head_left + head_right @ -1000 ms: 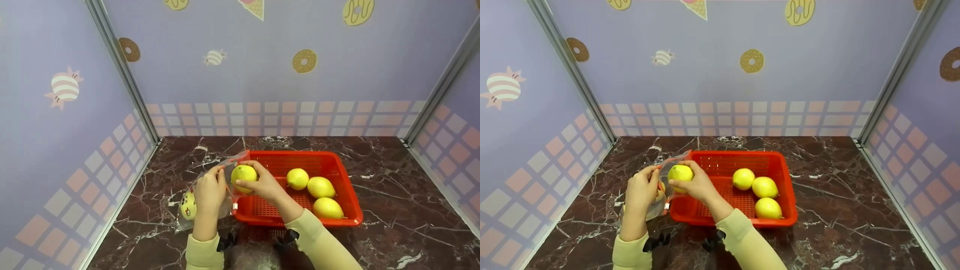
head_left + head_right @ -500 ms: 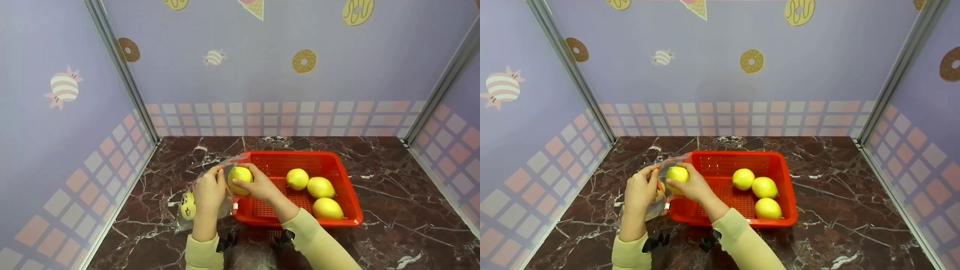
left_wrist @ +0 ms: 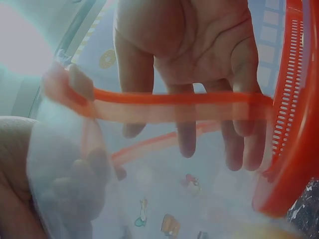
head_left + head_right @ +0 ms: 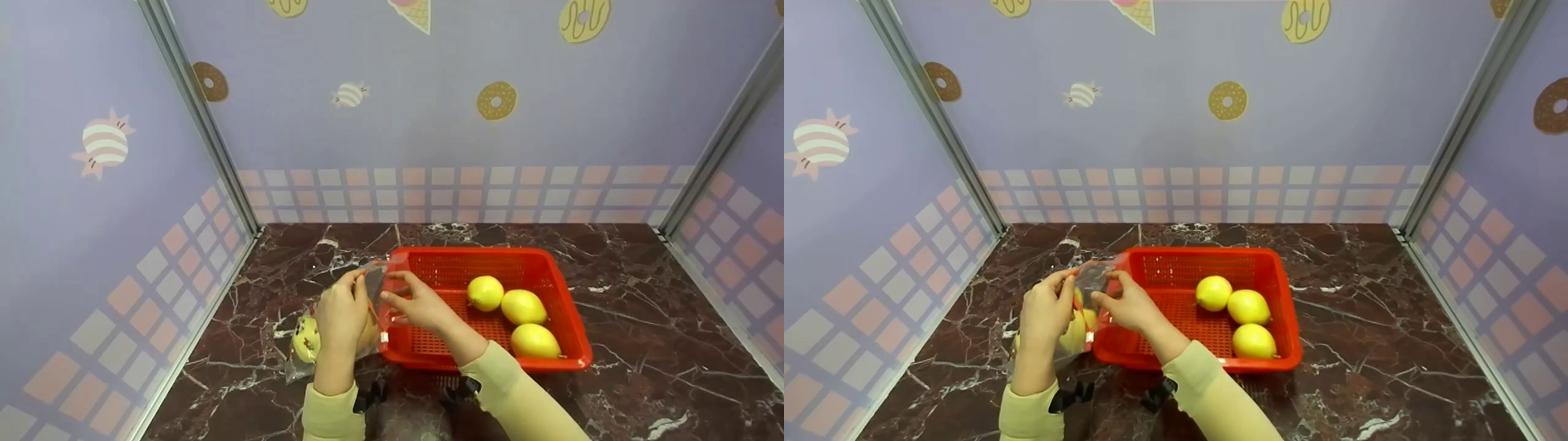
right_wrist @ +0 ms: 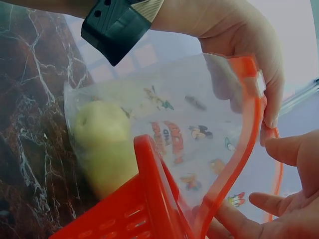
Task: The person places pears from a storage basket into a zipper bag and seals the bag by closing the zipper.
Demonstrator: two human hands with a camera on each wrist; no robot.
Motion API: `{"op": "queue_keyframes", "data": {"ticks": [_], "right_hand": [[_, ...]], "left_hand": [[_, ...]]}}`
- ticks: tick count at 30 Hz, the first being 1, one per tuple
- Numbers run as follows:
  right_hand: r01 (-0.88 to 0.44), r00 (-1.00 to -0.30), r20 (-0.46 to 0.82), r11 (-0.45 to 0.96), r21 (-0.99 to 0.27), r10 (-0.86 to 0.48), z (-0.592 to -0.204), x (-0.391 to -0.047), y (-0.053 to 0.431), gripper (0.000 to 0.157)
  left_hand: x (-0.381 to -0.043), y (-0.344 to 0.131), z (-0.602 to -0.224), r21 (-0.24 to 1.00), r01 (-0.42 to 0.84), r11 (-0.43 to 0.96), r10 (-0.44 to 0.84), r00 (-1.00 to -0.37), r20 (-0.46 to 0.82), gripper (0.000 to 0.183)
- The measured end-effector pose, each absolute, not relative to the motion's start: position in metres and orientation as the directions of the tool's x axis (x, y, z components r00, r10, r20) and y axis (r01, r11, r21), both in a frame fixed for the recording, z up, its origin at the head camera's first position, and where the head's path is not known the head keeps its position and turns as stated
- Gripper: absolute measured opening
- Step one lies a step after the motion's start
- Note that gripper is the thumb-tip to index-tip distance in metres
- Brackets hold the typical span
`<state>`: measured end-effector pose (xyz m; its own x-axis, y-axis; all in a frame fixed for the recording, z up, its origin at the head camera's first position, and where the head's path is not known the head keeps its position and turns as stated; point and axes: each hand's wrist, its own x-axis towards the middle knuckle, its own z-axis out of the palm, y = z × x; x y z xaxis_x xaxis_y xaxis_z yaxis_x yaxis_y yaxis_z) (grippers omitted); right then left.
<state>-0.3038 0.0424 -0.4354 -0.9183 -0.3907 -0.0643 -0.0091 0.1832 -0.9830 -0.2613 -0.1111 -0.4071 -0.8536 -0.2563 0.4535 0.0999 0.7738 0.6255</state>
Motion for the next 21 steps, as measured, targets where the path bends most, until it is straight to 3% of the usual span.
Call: {"op": "queue_keyframes", "data": {"ticks": [14, 21], "right_hand": [[-0.02, -0.915, -0.04, 0.143, -0.989, -0.401, -0.435, -0.301, 0.046, 0.05], [-0.079, -0.922, -0.004, 0.199, -0.977, -0.387, -0.434, -0.295, 0.056, 0.048]], "left_hand": [[-0.261, -0.112, -0.405, 0.645, 0.073, 0.761, -0.268, -0.87, 0.414, 0.025], [-0.26, -0.113, -0.405, 0.647, 0.086, 0.757, -0.262, -0.867, 0.423, 0.025]]}}
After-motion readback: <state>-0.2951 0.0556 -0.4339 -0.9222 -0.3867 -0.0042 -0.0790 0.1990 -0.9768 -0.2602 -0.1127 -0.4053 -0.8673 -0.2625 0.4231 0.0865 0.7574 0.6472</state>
